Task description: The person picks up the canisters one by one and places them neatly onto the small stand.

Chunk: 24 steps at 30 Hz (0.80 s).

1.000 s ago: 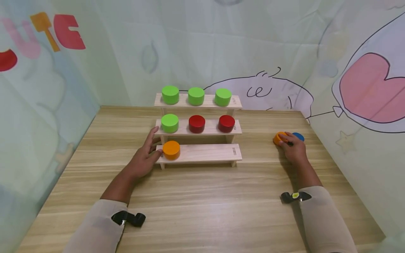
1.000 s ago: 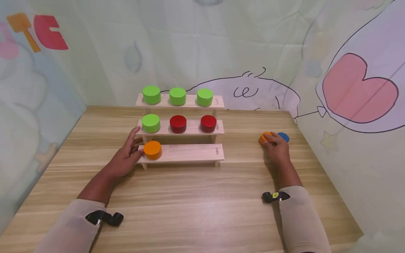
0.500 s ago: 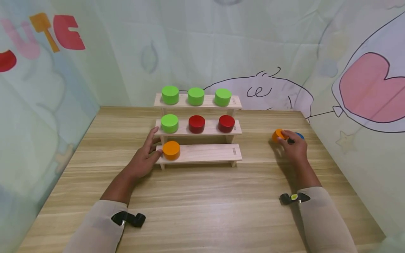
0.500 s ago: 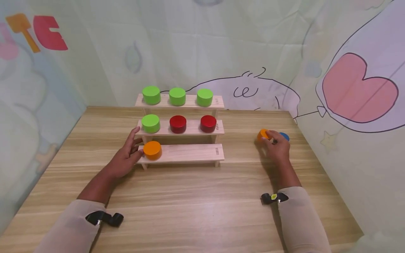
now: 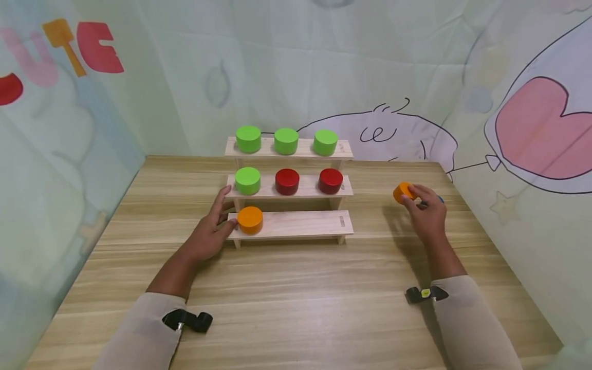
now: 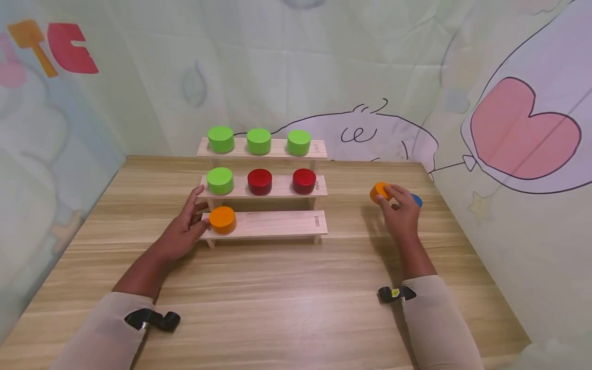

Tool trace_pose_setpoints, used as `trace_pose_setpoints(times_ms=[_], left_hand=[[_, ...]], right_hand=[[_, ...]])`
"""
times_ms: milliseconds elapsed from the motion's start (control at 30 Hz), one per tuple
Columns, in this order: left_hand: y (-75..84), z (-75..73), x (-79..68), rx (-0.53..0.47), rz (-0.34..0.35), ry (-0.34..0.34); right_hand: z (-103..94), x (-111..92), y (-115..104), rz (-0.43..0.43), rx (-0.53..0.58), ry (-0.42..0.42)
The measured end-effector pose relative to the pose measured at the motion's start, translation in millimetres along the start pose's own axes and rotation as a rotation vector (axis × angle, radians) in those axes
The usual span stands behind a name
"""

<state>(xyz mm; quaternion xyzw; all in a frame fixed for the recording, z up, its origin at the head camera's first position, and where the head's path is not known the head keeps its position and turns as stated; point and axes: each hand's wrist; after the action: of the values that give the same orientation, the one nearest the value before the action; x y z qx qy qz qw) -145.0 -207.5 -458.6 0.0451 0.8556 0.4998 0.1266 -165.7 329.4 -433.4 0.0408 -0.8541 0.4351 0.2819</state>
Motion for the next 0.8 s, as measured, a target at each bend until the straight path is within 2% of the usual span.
trace_pose_setpoints(times_ms=[367,467,667,800], left_hand=[[0.5,0.6,-0.7,0.000,0.001,0.001],[-0.1,0.5,-0.1,0.003,0.004,0.002],[-0.5,-0.1,0.8,0.004,0.011,0.003],[-1.0,-0.3,0.6,0.006,0.001,0.004]], right_hand=[[9.8,-8.5,-17.6,-0.175,0.153,0.049],[13.4,-11.3,-26.3,-0.251,0.192,0.069],[20.8,-18.7,-47.8,-0.368,0.211,0.067],[25.7,-24.6,-58.6,-0.426,0.173,0.026]])
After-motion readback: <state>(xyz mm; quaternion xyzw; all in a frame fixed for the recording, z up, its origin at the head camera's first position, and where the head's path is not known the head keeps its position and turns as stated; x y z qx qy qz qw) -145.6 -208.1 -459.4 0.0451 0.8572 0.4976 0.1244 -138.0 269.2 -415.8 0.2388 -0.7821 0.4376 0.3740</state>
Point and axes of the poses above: each hand's wrist, its own x-axis towards the middle knuckle, its own z-axis out of the palm, y = z × x, and after that the axes turned 14 degrees about -z, right-handed
